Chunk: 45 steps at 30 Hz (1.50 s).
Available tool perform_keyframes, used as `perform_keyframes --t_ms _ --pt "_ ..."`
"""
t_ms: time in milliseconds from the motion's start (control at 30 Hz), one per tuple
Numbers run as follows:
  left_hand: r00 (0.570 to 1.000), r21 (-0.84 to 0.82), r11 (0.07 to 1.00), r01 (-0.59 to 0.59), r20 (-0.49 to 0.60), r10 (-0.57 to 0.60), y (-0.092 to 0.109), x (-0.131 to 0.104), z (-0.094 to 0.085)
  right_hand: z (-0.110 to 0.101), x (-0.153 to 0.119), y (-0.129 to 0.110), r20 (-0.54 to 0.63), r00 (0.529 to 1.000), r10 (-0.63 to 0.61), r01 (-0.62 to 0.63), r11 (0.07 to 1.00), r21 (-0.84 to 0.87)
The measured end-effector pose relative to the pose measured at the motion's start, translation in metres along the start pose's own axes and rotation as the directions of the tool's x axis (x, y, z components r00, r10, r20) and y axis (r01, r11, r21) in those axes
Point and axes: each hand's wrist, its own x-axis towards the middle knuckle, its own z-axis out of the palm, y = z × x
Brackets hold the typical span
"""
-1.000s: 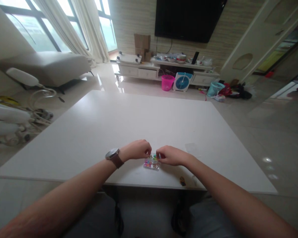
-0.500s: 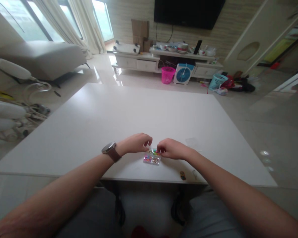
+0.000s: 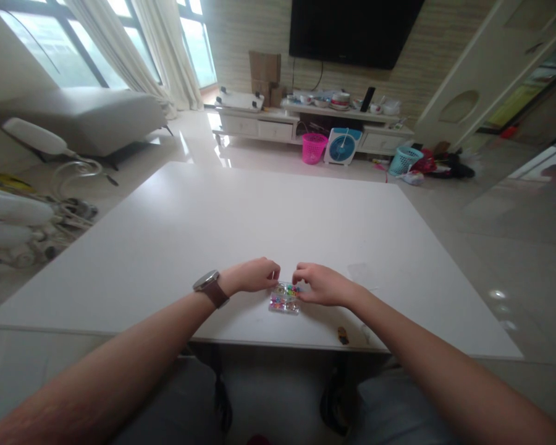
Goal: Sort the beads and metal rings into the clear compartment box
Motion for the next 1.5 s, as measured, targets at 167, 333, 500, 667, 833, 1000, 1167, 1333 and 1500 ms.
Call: perform_keyframes --t_ms 167,333,500,667,833,1000,1167,1333,1500 --pt "1.0 -0.014 1.0 -0.011 0.008 0.011 -0.002 0.002 0.0 0.013 0.002 -0.015 -0.024 1.0 -0.007 0.005 0.998 -0.065" --pt "0.999 -0.026 0.999 -0.022 0.037 0.023 0.0 0.0 -0.003 0.027 0.009 -0.026 0.014 0.999 -0.039 0.041 0.982 -0.184" --pt "0.999 -0.08 0.996 -0.037 -0.042 0.034 -0.003 -0.003 -0.005 0.004 -0.003 -0.002 -0.031 0.999 0.03 -0.035 0.986 -0.16" --pt "0.989 -0.024 0.998 -0.064 -0.135 0.06 -0.003 -0.005 -0.009 -0.043 -0.047 0.055 -0.169 0.944 0.284 -0.303 0.948 -0.099" --pt "0.993 -0.017 0.998 -0.056 -0.105 0.054 0.002 -0.005 -0.011 -0.049 -0.087 0.09 -0.233 0.683 0.692 -0.721 0.691 -0.06" --pt "0.995 -0.017 0.998 -0.056 -0.085 0.054 -0.001 -0.001 -0.004 -0.032 -0.097 0.096 -0.192 0.636 0.748 -0.77 0.63 -0.095" --pt "0.996 -0.032 0.998 -0.063 -0.073 0.06 -0.003 0.001 0.001 -0.028 -0.089 0.092 -0.163 0.618 0.769 -0.786 0.602 -0.139" --pt "0.995 -0.048 0.996 -0.075 -0.067 0.071 -0.004 0.002 0.003 -0.025 -0.077 0.089 -0.156 0.611 0.776 -0.79 0.583 -0.192" --pt "0.995 -0.055 0.995 -0.081 -0.061 0.077 -0.004 0.002 0.004 -0.023 -0.075 0.091 -0.139 0.612 0.779 -0.786 0.579 -0.214"
